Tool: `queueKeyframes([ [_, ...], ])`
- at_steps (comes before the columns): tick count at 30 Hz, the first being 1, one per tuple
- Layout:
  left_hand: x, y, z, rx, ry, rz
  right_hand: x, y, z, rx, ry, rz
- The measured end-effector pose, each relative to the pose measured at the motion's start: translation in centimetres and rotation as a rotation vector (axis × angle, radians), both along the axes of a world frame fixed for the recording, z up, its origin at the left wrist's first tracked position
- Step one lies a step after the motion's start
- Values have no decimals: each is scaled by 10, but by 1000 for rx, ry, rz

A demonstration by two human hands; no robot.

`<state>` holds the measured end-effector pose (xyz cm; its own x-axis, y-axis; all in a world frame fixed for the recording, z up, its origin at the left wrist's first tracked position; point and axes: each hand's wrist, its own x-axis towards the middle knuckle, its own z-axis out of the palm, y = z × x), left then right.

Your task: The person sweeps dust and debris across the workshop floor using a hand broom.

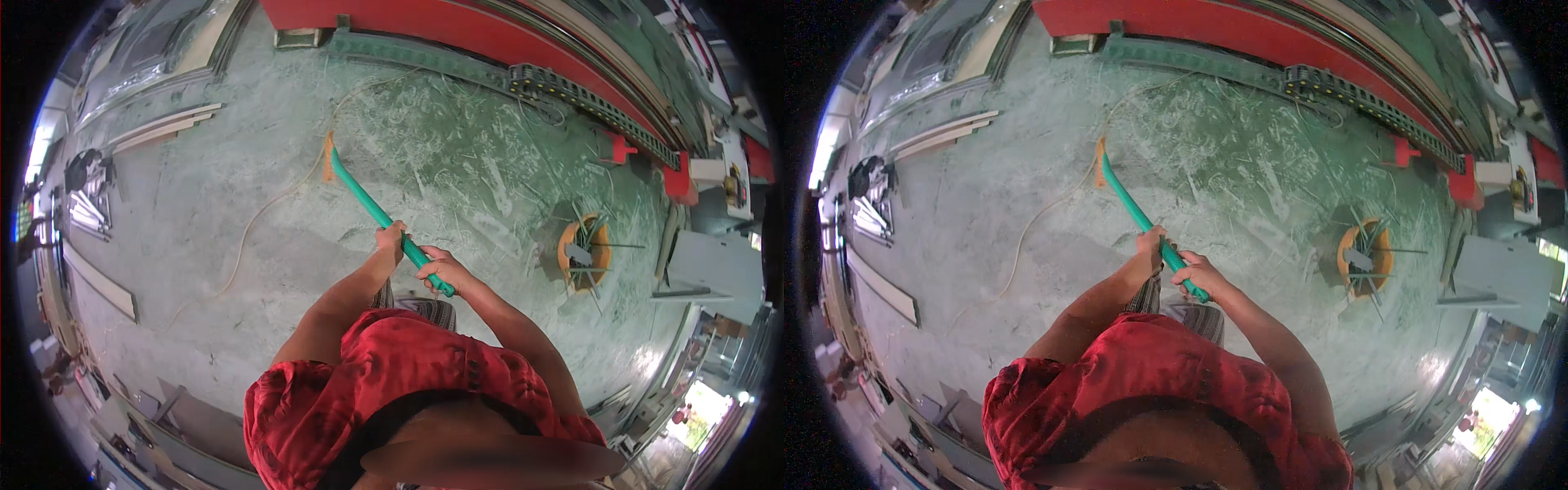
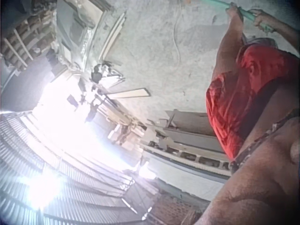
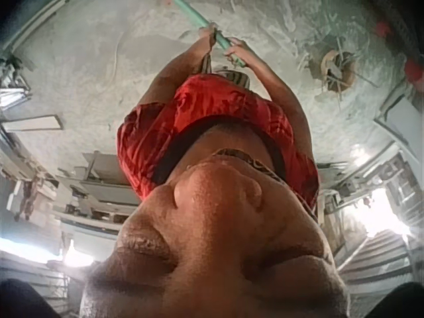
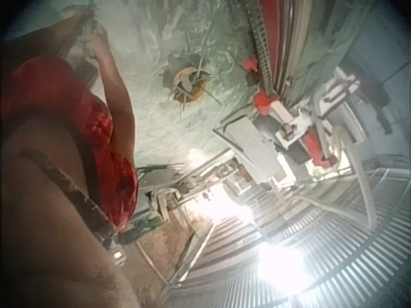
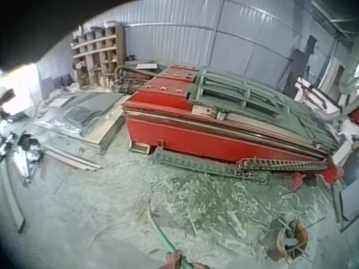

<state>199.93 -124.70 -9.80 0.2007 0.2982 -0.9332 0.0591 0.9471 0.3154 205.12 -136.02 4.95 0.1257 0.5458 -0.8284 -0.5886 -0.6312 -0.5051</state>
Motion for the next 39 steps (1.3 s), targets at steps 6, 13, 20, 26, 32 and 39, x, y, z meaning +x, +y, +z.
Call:
queueKeyframes([
  [6, 35, -11, 19, 233, 86, 31, 51, 8, -54, 25, 101, 27],
  [13, 86, -53, -39, 192, 224, -324, 110, -33, -98, -91, 218, -35],
  [20, 164, -153, -70, 252, 113, -533, 168, -132, -79, -113, 84, -153],
  [26, 249, -240, -76, 383, 75, -642, 215, -196, -55, -188, 2, -381],
  [32, 301, -276, -35, 192, -202, -797, 242, -236, -39, -228, -98, -515],
  [39, 294, -276, -10, 119, -336, -867, 227, -239, -23, -247, -241, -561],
])
